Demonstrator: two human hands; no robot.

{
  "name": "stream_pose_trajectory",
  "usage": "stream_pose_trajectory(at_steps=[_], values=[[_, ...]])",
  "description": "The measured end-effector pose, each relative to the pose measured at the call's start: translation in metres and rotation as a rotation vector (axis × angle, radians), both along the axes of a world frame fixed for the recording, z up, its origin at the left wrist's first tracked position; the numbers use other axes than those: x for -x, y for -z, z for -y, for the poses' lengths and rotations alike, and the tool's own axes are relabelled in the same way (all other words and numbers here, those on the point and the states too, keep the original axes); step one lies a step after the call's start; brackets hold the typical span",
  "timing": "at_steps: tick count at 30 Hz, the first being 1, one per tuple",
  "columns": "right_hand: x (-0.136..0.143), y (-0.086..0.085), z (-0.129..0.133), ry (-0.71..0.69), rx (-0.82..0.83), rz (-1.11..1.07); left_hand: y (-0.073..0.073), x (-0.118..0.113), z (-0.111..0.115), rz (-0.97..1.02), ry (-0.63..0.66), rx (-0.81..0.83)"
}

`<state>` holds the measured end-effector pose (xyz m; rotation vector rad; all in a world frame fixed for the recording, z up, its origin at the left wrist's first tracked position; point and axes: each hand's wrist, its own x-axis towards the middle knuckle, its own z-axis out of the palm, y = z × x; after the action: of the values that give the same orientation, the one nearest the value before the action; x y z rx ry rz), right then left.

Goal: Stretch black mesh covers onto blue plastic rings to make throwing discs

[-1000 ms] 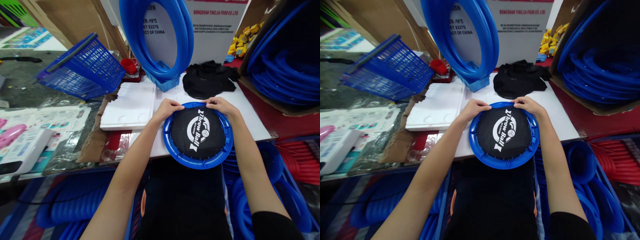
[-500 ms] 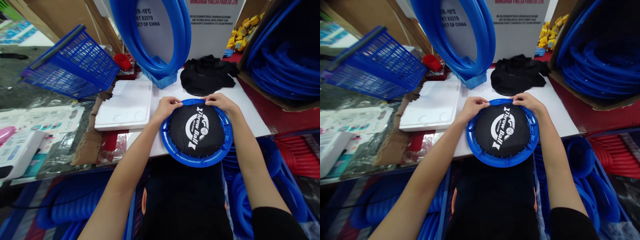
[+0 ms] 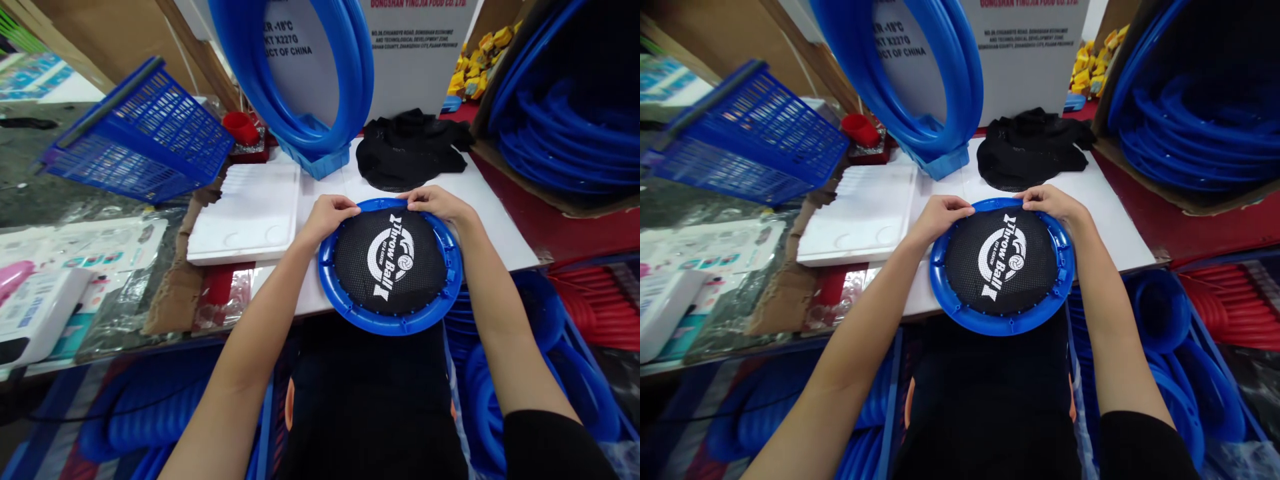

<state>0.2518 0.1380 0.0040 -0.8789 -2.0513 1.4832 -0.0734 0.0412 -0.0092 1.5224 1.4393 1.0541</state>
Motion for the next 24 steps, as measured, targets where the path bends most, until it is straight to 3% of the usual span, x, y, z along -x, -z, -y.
stream_pose_trajectory(at_steps=[5,12,18,22,24], values=[[0.006,0.008,0.000,0.077,-0.068,-0.029,-0.001,0.001,0.001,-0.031,0.023,-0.008],[-0.004,-0.002,-0.002,-0.071,0.027,0.014,-0.005,0.000,0.004,-0.071,0.020,-0.016],[0.002,0.008,-0.001,0.033,-0.057,-0.030,-0.004,-0.001,0.003,-0.122,-0.004,-0.021],[0.003,0.008,0.001,0.022,-0.056,-0.030,-0.011,-0.008,0.009,-0.220,-0.018,-0.171],[0.002,0.002,0.003,-0.017,-0.041,-0.017,-0.015,-0.012,0.014,-0.332,0.092,-0.299]])
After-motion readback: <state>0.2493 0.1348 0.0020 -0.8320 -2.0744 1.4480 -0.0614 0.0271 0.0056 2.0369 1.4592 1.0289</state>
